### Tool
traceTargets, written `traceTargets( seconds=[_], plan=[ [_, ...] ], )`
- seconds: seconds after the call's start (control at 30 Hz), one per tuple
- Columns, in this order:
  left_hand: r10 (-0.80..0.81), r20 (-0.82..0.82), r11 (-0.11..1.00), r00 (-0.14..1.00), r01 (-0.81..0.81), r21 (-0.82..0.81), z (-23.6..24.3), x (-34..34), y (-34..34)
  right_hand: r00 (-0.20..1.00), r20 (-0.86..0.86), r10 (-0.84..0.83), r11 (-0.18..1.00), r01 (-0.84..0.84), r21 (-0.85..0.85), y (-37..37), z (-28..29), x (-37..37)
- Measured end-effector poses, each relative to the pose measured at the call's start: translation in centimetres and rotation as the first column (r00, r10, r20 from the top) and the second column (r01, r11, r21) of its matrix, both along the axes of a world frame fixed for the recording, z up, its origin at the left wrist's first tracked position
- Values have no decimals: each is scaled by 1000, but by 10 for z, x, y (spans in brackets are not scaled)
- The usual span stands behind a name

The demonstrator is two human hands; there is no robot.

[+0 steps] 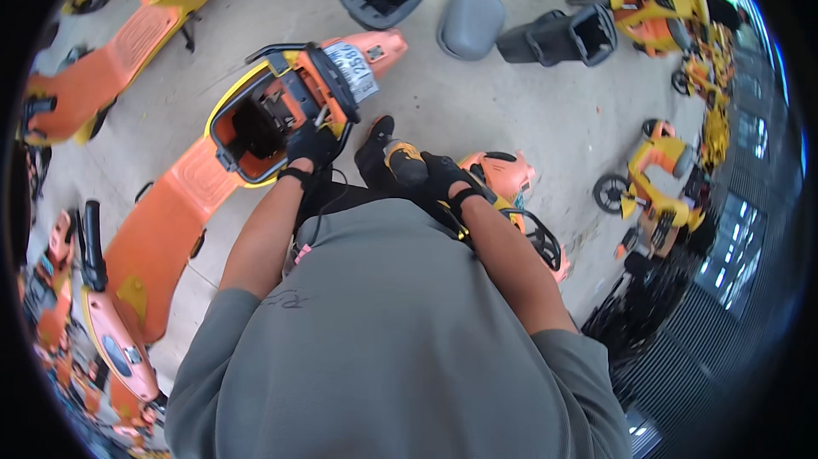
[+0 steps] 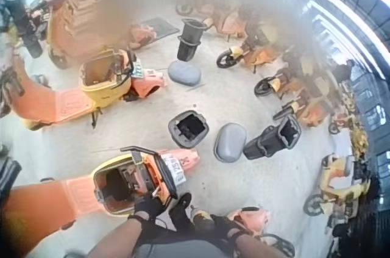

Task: The person works on multiple electric scooters, using a drill and screwdriver to remove components from the battery compartments and chassis. They handle a drill, a screwdriver, and plastic housing parts, placing removed components into bins.

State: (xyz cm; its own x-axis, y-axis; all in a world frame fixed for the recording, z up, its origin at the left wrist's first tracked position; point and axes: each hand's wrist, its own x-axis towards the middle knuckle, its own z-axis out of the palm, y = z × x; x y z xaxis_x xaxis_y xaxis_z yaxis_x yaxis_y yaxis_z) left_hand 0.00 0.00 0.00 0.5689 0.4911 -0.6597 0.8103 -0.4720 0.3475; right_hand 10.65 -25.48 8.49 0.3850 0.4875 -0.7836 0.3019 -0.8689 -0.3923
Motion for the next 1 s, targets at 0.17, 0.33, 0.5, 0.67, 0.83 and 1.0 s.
traceTargets(
  seconds=[0.17,0.33,0.5,0.67,0.83,1.0],
  plan=[
    [-11,376,996,927,43,-77,-3,-36,13,992,124,-12,998,20,-66,-23,11,30],
    [441,219,763,870,-235,-603,88,-54,35,973,205,-106,994,107,5,-49,-16,38],
    [531,142,579,835,-235,-781,182,-1,23,960,177,-217,976,210,60,-77,-32,38],
    [400,537,697,742,134,-705,227,78,2,941,130,-312,950,309,43,-95,-41,33],
    [655,181,492,734,-232,-839,184,208,29,945,122,-303,950,310,-43,-107,-32,30],
    [629,209,459,749,-142,-877,177,204,33,963,171,-207,977,211,-7,-132,-58,20]
  ],
)
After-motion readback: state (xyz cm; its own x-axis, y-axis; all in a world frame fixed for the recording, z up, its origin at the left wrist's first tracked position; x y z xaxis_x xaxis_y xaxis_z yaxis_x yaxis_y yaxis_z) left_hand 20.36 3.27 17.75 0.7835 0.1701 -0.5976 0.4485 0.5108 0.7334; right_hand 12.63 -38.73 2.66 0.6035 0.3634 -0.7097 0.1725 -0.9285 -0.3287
